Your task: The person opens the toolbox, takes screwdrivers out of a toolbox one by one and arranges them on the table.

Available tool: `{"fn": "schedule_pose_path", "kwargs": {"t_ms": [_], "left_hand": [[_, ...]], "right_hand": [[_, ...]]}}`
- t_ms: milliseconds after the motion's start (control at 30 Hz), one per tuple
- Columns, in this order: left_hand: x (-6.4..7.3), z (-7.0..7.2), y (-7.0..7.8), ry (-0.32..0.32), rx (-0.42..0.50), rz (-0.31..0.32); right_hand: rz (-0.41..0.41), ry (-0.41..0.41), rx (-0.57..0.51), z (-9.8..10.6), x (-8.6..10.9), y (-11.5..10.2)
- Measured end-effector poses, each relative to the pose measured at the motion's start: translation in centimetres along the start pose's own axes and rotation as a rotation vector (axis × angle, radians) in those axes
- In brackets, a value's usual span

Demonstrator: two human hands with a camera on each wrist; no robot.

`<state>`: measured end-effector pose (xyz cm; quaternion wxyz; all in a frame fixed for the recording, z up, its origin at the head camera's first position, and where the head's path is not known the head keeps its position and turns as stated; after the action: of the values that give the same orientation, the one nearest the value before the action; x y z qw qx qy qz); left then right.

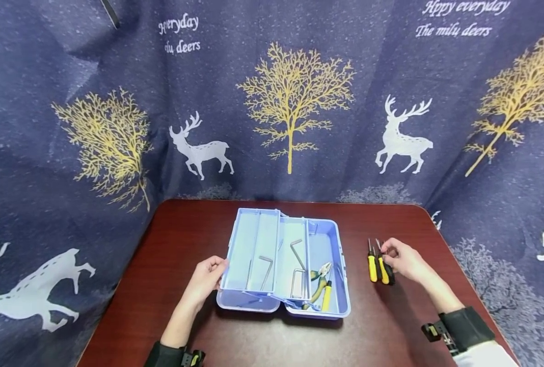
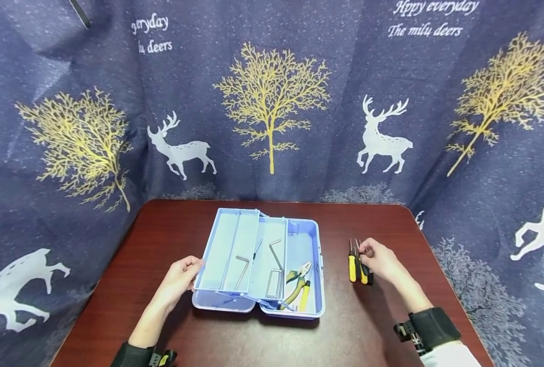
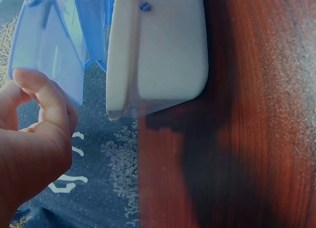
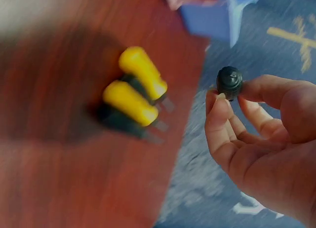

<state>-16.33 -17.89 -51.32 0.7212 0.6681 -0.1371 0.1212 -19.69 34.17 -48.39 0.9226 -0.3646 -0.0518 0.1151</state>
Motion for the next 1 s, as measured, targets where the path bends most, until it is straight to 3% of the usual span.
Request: {"fn": "schedule_pose_path", "kwargs": {"t_ms": [100, 400, 733, 1000], "left_hand": [[0.1, 0.1, -0.1, 0.003, 0.004, 0.004], [0.3, 0.0, 0.2, -0.007, 0.014, 0.017], [0.1, 0.1, 0.0, 0.008, 0.006, 0.015], [-0.2, 0.1, -0.2, -0.002, 0.019, 0.015]], "right_hand": [[-0.052, 0.034, -0.012, 0.0, 0.1, 1.9], [-0.119, 0.066, 0.128, -0.2, 0.3, 5.3], [-0.146, 0.055, 0.174, -1.3, -0.2, 7.3], [-0.136, 0.050, 0.175, -1.2, -0.3, 7.3]]}}
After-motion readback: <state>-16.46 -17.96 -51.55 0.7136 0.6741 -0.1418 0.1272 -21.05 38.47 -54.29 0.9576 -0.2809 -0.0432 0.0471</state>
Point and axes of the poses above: each hand's wrist, its own x-axis away from the middle knuckle, its own z-axis out of the back of the hand, y = z × x, the point moved 1 cm from there along -x, towards the middle knuckle, and after that the axes turned 10 degrees about z, right-handed, at the moved point
